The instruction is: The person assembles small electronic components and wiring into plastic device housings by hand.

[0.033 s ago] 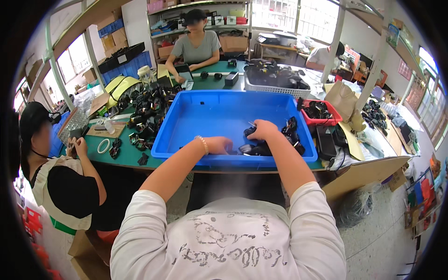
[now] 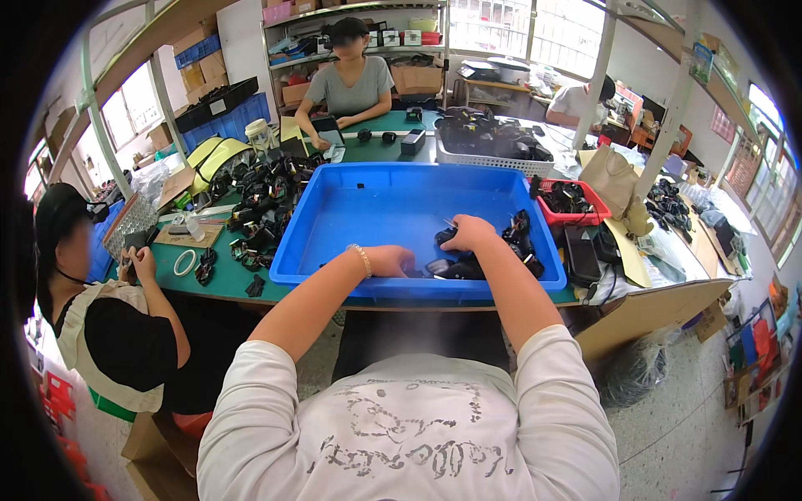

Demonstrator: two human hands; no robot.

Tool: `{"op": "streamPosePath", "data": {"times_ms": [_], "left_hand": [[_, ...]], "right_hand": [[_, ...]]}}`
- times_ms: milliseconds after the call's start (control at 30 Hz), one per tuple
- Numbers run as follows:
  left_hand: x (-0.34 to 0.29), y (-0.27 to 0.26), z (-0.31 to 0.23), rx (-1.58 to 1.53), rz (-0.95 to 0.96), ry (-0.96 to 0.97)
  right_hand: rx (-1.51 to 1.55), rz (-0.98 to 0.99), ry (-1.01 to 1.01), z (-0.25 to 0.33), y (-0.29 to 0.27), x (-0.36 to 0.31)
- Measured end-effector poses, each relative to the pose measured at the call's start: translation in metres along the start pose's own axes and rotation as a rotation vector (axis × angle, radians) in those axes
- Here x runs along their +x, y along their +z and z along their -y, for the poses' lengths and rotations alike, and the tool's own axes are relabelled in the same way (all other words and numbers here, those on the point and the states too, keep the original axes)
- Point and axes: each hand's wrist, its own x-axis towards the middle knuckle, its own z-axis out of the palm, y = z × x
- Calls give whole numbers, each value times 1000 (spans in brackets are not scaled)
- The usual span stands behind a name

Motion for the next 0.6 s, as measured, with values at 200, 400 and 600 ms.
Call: {"op": "streamPosePath", "data": {"times_ms": [200, 400, 600], "left_hand": [[-5, -13, -7, 25, 50, -29], [3, -12, -6, -54, 24, 78], [19, -22, 11, -192, 138, 104]], "right_hand": [[39, 194, -78, 1, -12, 5], [250, 388, -182, -20, -13, 24], [63, 274, -288, -35, -16, 65]]}}
